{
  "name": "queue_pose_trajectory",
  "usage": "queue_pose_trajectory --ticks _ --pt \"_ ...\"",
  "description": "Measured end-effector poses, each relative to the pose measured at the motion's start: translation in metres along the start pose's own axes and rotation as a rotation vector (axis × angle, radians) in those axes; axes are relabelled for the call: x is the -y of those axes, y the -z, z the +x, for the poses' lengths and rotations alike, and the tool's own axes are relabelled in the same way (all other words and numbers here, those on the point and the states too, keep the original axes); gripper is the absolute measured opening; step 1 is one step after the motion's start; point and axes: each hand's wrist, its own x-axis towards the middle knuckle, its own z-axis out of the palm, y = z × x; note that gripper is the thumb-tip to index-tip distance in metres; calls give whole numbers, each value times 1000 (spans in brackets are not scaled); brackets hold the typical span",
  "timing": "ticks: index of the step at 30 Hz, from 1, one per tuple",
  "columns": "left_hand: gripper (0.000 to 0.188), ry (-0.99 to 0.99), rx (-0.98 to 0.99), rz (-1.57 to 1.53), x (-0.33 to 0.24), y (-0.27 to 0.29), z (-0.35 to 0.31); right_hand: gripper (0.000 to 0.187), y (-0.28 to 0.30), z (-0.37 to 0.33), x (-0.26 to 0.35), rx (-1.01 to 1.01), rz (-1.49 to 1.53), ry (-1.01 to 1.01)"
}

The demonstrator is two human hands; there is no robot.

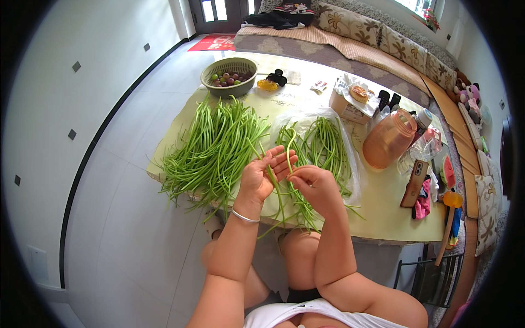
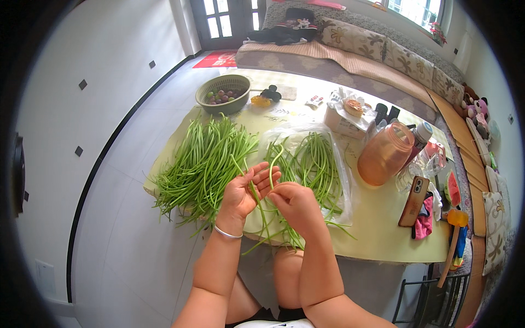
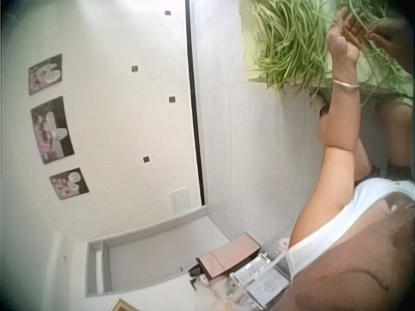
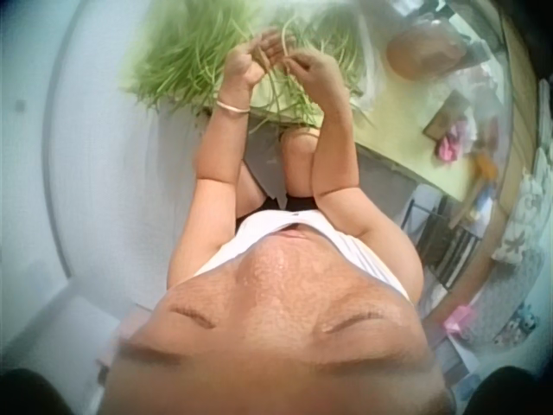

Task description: The person sits on the floor and snaps the ends off long green vegetables by hand. They hold a bundle of the vegetables in their left hand and use their right hand to break off the tips, placing the trimmed pieces onto a pile on the table.

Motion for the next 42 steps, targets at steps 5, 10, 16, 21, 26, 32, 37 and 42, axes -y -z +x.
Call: queue_pose_trajectory --ticks 5,10,16,21,26,32,37,42 --pt "37 23 -33 -50 -2 9 0 13 1 -5 17 197 -173 56" --pt "34 110 26 -118 -5 22 1 16 1 -7 14 349 -200 103" --pt "36 97 -92 -78 -9 17 -4 19 4 -6 7 385 -77 -103" --pt "41 64 -98 -92 -13 12 -6 24 -12 11 -38 -99 -263 -81" --pt "36 55 -48 4 -13 17 -6 30 -19 13 -55 -11 -539 -76" --pt "28 53 -334 41 1 1 -1 27 -12 16 -64 -354 -236 -57" --pt "30 85 112 28 -8 28 -2 19 -5 13 -31 -379 143 -68" --pt "37 -130 -105 52 -4 -4 0 15 -11 6 -14 -174 191 -9"
